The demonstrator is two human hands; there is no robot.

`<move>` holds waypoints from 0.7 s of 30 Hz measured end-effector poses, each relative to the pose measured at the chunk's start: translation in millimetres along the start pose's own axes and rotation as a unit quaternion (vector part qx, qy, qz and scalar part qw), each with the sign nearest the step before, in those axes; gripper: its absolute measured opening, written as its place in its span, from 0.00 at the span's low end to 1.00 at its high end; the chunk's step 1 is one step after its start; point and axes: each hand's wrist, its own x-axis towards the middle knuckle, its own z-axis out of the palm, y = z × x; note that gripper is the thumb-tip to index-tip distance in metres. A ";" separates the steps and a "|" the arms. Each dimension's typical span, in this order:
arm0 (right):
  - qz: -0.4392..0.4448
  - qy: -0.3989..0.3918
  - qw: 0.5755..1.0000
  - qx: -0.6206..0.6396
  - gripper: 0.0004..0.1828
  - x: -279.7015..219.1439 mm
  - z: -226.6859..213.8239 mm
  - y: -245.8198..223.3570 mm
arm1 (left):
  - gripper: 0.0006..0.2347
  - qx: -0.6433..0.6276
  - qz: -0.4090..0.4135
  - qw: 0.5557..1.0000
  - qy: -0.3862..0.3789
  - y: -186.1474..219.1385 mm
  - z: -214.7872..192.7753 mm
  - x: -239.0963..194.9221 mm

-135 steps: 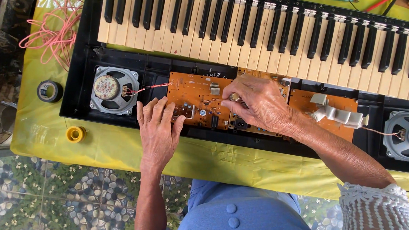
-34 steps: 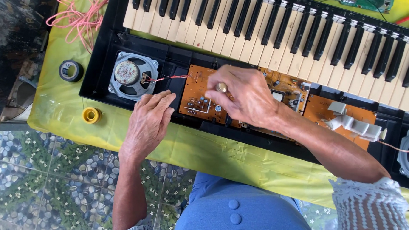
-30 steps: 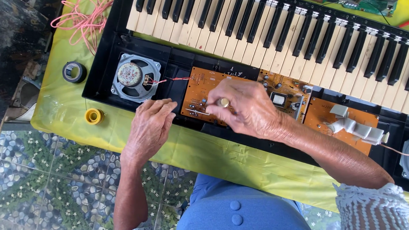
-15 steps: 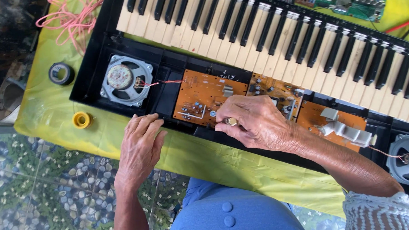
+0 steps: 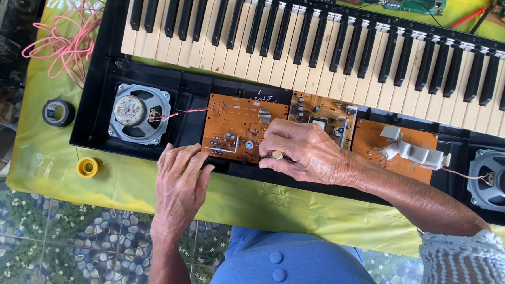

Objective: The person uses a screwdriver to work on the circuit board inside an open electronic keyboard. They manipulate wires connected to a speaker and the board, adjusting components and securing connections.

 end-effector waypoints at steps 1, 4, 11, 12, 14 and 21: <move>0.001 0.001 1.000 0.000 0.06 -0.9 2.0 0.7 | 0.10 -0.001 0.001 1.000 -0.001 1.2 3.1 0.4; -0.003 0.006 1.000 -0.003 0.06 -2.3 7.8 1.8 | 0.11 -0.003 0.017 1.000 0.001 3.6 10.5 0.0; -0.021 0.013 1.000 -0.007 0.07 0.9 14.5 0.8 | 0.09 0.040 0.006 0.999 0.031 -3.8 15.9 2.4; -0.022 0.017 1.000 -0.005 0.06 1.7 14.6 1.0 | 0.08 0.047 0.006 0.998 0.036 -4.9 16.3 3.6; -0.025 0.020 0.999 -0.003 0.06 3.5 16.1 1.2 | 0.08 0.048 0.005 0.998 0.039 -7.7 19.0 3.8; -0.013 0.026 0.997 0.066 0.04 6.6 18.0 1.6 | 0.07 0.050 0.002 0.998 0.046 -13.2 23.1 3.9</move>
